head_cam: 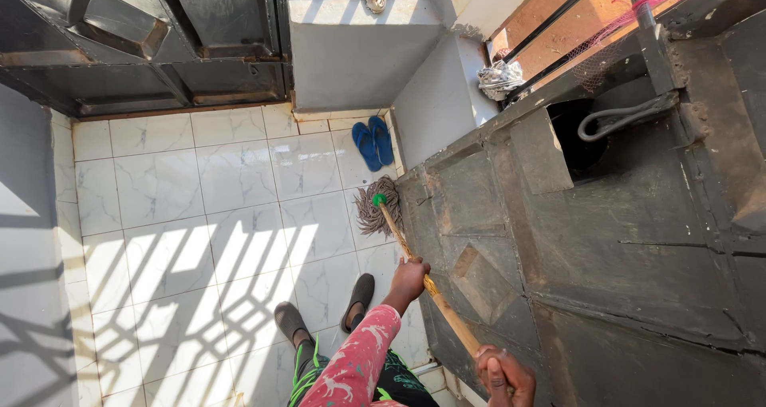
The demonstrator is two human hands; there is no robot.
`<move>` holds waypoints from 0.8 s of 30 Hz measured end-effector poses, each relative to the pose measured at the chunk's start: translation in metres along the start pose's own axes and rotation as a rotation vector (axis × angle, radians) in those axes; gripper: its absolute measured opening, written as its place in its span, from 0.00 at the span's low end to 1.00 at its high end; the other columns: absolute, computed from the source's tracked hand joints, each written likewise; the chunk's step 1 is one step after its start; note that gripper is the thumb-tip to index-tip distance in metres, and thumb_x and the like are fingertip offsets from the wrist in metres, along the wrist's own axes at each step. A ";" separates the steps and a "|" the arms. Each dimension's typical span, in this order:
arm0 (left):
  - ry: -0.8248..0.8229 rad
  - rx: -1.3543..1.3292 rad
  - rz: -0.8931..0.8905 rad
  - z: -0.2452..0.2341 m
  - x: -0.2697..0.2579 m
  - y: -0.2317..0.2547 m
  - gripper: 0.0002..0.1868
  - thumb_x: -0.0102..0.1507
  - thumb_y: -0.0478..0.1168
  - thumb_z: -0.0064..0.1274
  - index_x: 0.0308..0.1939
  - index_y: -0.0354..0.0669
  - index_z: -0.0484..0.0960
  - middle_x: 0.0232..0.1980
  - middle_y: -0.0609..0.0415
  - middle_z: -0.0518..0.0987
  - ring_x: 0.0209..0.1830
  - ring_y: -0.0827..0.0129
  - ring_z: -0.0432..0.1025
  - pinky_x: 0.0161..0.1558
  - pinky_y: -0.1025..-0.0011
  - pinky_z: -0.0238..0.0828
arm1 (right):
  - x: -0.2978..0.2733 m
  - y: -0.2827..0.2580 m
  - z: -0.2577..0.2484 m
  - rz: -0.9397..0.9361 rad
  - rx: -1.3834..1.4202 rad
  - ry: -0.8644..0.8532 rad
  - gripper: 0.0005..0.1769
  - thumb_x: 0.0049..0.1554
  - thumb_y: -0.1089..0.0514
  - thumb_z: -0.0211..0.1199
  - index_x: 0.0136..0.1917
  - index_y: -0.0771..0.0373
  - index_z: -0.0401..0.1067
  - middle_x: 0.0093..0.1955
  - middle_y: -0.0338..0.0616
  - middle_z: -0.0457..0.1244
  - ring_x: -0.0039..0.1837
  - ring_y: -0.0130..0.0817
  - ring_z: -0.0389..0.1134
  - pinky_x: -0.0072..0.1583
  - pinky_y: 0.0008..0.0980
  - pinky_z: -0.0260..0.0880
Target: The person cleans a tiled entryway by pushing and pulling a mop across the surface, moving the mop around the door frame and threshold.
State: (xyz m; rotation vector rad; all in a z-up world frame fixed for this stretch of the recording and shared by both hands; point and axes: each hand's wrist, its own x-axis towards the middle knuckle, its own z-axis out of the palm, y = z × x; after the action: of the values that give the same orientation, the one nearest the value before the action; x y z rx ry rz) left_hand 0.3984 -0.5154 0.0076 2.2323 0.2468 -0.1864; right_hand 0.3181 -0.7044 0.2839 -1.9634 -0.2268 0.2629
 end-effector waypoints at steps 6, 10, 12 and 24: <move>-0.114 0.046 -0.021 -0.003 -0.002 0.015 0.09 0.61 0.39 0.55 0.44 0.48 0.85 0.51 0.46 0.81 0.61 0.50 0.71 0.76 0.42 0.47 | 0.041 -0.047 -0.018 -0.092 0.243 0.032 0.20 0.68 0.59 0.49 0.37 0.70 0.70 0.24 0.36 0.50 0.30 0.27 0.52 0.53 0.41 0.68; -0.026 0.021 0.003 -0.002 -0.015 0.014 0.08 0.60 0.41 0.56 0.41 0.48 0.86 0.46 0.45 0.82 0.59 0.50 0.72 0.75 0.39 0.46 | 0.065 -0.062 -0.034 -0.065 0.327 0.061 0.18 0.69 0.59 0.48 0.40 0.69 0.69 0.25 0.36 0.49 0.31 0.27 0.50 0.54 0.43 0.68; -0.051 0.026 -0.026 -0.004 -0.026 0.007 0.08 0.60 0.43 0.57 0.40 0.47 0.86 0.46 0.44 0.82 0.58 0.49 0.72 0.74 0.39 0.46 | 0.074 -0.065 -0.036 -0.018 0.395 0.078 0.17 0.71 0.59 0.48 0.42 0.67 0.68 0.27 0.36 0.48 0.32 0.28 0.49 0.55 0.44 0.66; 0.065 0.078 -0.347 -0.069 -0.160 -0.121 0.09 0.58 0.43 0.56 0.41 0.52 0.86 0.44 0.50 0.81 0.52 0.53 0.74 0.73 0.40 0.47 | 0.056 0.002 0.074 0.135 0.715 -0.097 0.17 0.70 0.56 0.47 0.41 0.63 0.66 0.25 0.34 0.46 0.31 0.29 0.49 0.52 0.43 0.63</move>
State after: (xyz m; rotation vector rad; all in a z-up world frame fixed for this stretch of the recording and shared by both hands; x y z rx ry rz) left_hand 0.2179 -0.4057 -0.0062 2.2606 0.6737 -0.3140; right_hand 0.3505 -0.6244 0.2493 -1.2580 -0.0466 0.4570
